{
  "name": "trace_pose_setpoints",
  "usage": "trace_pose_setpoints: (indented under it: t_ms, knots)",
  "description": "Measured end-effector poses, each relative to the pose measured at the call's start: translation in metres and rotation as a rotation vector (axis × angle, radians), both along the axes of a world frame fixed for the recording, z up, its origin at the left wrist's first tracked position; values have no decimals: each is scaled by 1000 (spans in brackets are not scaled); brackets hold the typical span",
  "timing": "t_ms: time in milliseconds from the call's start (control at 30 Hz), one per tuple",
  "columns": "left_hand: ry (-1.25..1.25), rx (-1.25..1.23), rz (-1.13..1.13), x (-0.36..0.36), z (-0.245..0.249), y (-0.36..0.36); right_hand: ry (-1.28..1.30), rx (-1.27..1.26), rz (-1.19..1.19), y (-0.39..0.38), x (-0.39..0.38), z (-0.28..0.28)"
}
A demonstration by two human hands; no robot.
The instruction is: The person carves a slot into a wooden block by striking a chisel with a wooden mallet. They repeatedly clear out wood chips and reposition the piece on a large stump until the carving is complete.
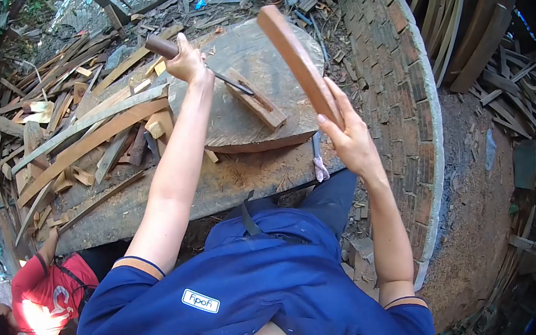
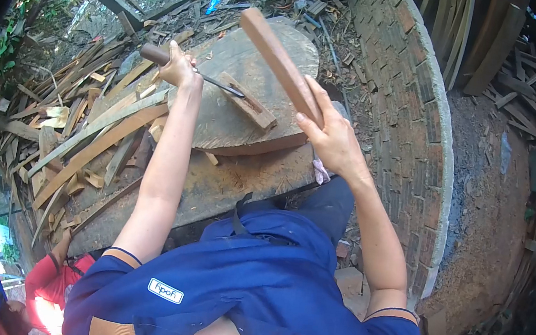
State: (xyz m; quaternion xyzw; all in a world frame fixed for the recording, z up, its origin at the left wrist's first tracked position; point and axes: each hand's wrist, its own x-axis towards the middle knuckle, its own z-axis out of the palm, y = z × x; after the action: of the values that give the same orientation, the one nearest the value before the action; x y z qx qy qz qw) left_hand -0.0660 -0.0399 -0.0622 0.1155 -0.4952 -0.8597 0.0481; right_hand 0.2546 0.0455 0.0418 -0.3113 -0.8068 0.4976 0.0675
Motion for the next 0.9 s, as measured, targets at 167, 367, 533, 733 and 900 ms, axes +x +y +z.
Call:
trace_pose_setpoints:
  t_ms: [167,367,533,733,900]
  knots:
    - [169,19,-212,41,48,9,13,26,-34,-3,0,-8]
    - [510,-63,-495,51,56,28,33,47,-89,-12,11,1]
    - [477,-111,-500,63,57,33,4,24,-142,-12,19,-3]
    - [536,-175,-441,60,41,36,21,-13,-135,-13,16,4]
    - [637,-265,-400,64,33,37,246,0,-56,-3,-6,51]
